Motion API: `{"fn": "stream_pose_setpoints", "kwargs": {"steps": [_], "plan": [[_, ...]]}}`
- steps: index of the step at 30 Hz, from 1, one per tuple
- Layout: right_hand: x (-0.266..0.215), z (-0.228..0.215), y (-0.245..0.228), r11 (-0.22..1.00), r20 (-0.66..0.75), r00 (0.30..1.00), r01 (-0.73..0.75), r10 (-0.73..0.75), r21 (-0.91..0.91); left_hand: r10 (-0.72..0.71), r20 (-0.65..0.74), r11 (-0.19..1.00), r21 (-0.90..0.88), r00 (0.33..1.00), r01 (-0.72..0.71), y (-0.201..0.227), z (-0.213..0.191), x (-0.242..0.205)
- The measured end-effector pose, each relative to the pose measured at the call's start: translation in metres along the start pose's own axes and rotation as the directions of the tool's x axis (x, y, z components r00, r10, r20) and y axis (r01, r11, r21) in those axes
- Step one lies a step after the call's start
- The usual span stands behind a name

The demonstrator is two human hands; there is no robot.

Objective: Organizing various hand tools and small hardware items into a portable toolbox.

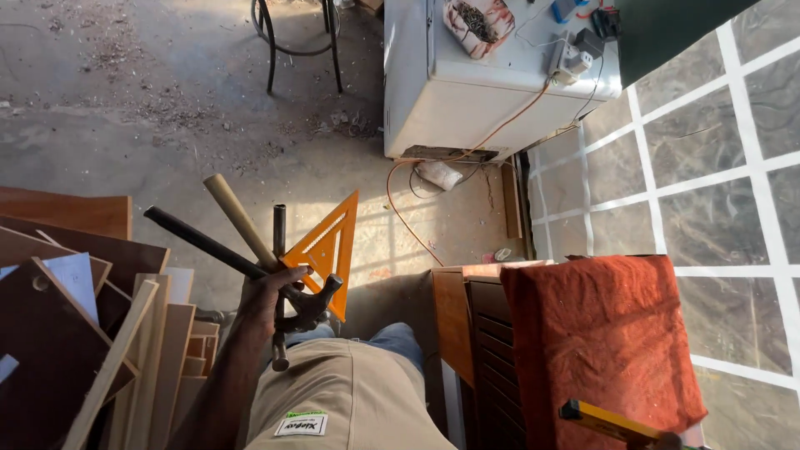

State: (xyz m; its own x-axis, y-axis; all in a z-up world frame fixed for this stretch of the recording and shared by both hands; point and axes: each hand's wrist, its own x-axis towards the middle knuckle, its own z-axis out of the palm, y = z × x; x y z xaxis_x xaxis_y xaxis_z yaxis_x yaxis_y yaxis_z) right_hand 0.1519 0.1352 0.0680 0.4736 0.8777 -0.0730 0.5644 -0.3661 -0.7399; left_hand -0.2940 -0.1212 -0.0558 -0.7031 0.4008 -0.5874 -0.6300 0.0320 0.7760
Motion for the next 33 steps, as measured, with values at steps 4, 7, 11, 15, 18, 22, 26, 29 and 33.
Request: {"fn": "stream_pose_setpoints", "kwargs": {"steps": [4, 7, 11, 15, 18, 22, 26, 29, 33], "plan": [[-0.011, 0.044, -0.03, 0.988, -0.065, 0.994, 0.1, -0.092, 0.118, 0.02, -0.002, 0.999, 0.042, 1.0, -0.019, 0.031, -0.025, 0.052], [-0.005, 0.077, -0.06, 0.956, -0.124, 0.972, 0.219, -0.197, 0.194, 0.097, -0.036, 0.995, -0.015, 0.995, -0.097, 0.055, -0.012, 0.083], [-0.018, 0.164, -0.148, 0.881, -0.118, 0.954, 0.301, -0.277, 0.364, 0.058, -0.062, 0.997, -0.052, 0.996, -0.061, 0.08, 0.003, 0.135], [0.04, 0.294, -0.191, 0.83, 0.067, 0.959, 0.201, -0.275, 0.521, 0.115, -0.094, 0.993, -0.025, 0.989, -0.118, 0.116, 0.018, 0.196], [0.025, 0.382, -0.258, 0.819, 0.253, 0.928, 0.086, -0.273, 0.568, -0.051, -0.152, 0.999, -0.003, 0.987, 0.051, 0.147, 0.011, 0.245], [-0.011, 0.475, -0.332, 0.811, 0.422, 0.849, 0.012, -0.316, 0.585, 0.084, -0.251, 0.995, 0.08, 0.964, -0.065, 0.218, 0.042, 0.259], [-0.044, 0.527, -0.407, 0.763, 0.59, 0.654, -0.031, -0.472, 0.646, 0.163, -0.257, 0.986, 0.065, 0.952, -0.151, 0.276, 0.085, 0.296], [-0.056, 0.544, -0.444, 0.815, 0.708, 0.531, -0.056, -0.465, 0.577, 0.191, -0.272, 0.981, 0.028, 0.943, -0.19, 0.298, 0.107, 0.323], [-0.049, 0.589, -0.475, 0.849, 0.722, 0.534, -0.014, -0.441, 0.528, 0.217, -0.149, 0.976, 0.029, 0.965, -0.215, 0.337, 0.142, 0.383]]}}
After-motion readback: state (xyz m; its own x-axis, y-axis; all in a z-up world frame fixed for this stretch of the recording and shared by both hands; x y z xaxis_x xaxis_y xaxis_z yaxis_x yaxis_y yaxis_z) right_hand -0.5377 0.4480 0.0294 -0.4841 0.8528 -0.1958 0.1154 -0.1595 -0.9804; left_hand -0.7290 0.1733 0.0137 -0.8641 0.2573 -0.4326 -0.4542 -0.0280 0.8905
